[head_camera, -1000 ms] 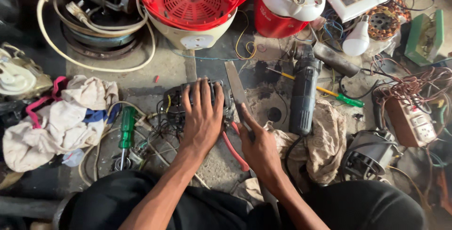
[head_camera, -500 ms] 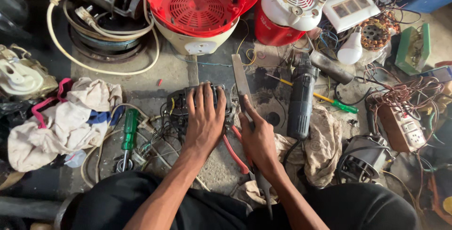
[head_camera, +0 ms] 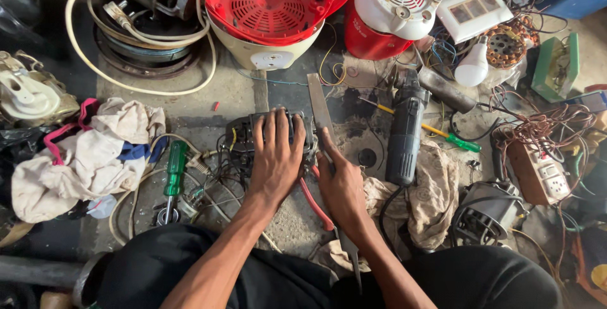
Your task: The person repairs an electric motor by hand using a metal file and a pair of pliers. The person files the metal shaft and uses pliers to adjust components on the motor assembly.
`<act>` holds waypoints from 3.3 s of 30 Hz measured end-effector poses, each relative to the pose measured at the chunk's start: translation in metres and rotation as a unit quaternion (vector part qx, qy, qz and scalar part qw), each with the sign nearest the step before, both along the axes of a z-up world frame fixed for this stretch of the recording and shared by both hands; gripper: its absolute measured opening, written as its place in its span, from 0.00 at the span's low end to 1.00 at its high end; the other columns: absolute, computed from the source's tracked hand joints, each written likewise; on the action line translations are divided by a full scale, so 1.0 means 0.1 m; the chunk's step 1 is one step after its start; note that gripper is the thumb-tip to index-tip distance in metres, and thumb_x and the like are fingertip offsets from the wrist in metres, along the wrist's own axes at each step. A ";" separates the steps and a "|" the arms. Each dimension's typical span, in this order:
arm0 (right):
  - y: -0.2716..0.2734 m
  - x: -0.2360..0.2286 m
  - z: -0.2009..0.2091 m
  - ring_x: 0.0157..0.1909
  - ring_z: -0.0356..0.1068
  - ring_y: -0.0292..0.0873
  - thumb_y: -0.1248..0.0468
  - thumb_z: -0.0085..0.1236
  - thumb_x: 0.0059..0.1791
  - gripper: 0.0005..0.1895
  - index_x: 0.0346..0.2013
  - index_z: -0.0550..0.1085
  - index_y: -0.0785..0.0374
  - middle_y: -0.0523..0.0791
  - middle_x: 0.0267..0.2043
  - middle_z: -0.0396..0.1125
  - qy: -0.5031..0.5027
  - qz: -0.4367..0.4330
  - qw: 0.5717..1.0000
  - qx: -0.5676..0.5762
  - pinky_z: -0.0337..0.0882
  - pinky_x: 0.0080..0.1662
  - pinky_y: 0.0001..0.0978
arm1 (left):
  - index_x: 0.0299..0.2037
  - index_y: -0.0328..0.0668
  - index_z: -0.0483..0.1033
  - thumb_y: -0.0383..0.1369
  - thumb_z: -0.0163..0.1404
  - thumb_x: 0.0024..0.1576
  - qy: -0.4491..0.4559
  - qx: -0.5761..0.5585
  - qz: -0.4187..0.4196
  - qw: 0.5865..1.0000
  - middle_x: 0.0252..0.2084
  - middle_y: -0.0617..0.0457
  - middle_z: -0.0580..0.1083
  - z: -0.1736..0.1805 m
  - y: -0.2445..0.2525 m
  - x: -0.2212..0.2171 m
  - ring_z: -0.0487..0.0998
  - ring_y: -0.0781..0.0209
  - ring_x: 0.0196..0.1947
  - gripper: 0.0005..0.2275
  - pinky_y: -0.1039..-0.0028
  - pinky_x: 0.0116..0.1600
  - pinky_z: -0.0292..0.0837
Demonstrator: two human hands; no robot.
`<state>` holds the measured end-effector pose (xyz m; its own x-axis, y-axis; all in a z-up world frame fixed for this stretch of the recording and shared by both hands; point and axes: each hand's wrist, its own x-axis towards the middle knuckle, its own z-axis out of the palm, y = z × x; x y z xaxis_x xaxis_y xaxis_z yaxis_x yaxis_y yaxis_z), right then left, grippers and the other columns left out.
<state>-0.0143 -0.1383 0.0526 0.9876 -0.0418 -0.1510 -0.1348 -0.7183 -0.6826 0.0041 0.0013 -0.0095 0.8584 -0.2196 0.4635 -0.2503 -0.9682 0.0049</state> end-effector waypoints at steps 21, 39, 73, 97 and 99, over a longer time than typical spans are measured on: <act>-0.02 0.24 -0.22 0.39 0.72 0.68 0.57 0.49 0.52 0.28 0.68 0.65 0.37 0.64 0.33 0.70 -0.016 0.006 0.999 -0.045 0.69 0.43 0.58 | 0.62 0.28 0.67 0.33 0.47 0.57 -0.021 -0.065 -0.012 0.998 0.59 0.28 0.68 -0.06 -0.03 0.08 0.68 0.35 0.62 0.23 0.47 0.67 0.59; -0.19 -0.37 0.01 0.16 0.60 0.49 0.60 0.51 0.52 0.27 0.67 0.68 0.46 0.58 0.18 0.61 -0.029 -0.020 0.999 0.004 0.65 0.28 0.43 | 0.60 0.28 0.68 0.33 0.54 0.48 -0.030 -0.100 -0.026 0.994 0.60 0.28 0.67 0.02 -0.05 0.06 0.67 0.33 0.62 0.28 0.45 0.69 0.57; 0.04 0.03 -0.05 0.28 0.69 0.63 0.61 0.48 0.54 0.26 0.68 0.66 0.49 0.62 0.30 0.68 -0.075 0.025 0.997 0.001 0.67 0.32 0.50 | 0.63 0.35 0.67 0.34 0.47 0.60 -0.045 0.005 -0.003 0.999 0.62 0.33 0.68 -0.20 0.02 0.09 0.68 0.40 0.65 0.21 0.50 0.69 0.59; -0.02 -0.19 -0.01 0.17 0.55 0.46 0.62 0.50 0.53 0.26 0.68 0.68 0.48 0.58 0.17 0.59 -0.019 -0.015 1.000 0.011 0.65 0.27 0.42 | 0.59 0.28 0.68 0.47 0.56 0.52 -0.031 -0.127 -0.049 0.990 0.58 0.27 0.68 -0.02 0.03 0.14 0.67 0.32 0.61 0.32 0.44 0.68 0.57; 0.00 -0.19 0.01 0.16 0.54 0.47 0.62 0.50 0.52 0.27 0.68 0.68 0.48 0.58 0.17 0.59 -0.015 -0.011 1.000 0.002 0.64 0.27 0.42 | 0.60 0.30 0.68 0.45 0.56 0.51 -0.016 -0.098 -0.034 0.994 0.58 0.30 0.69 -0.01 0.06 0.13 0.68 0.35 0.62 0.31 0.46 0.69 0.58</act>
<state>-0.0332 -0.1380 0.0534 0.9905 -0.0638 -0.1216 -0.1305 -0.7125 -0.6894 0.0169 0.0070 -0.0101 0.8289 -0.1801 0.5296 -0.3187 -0.9301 0.1825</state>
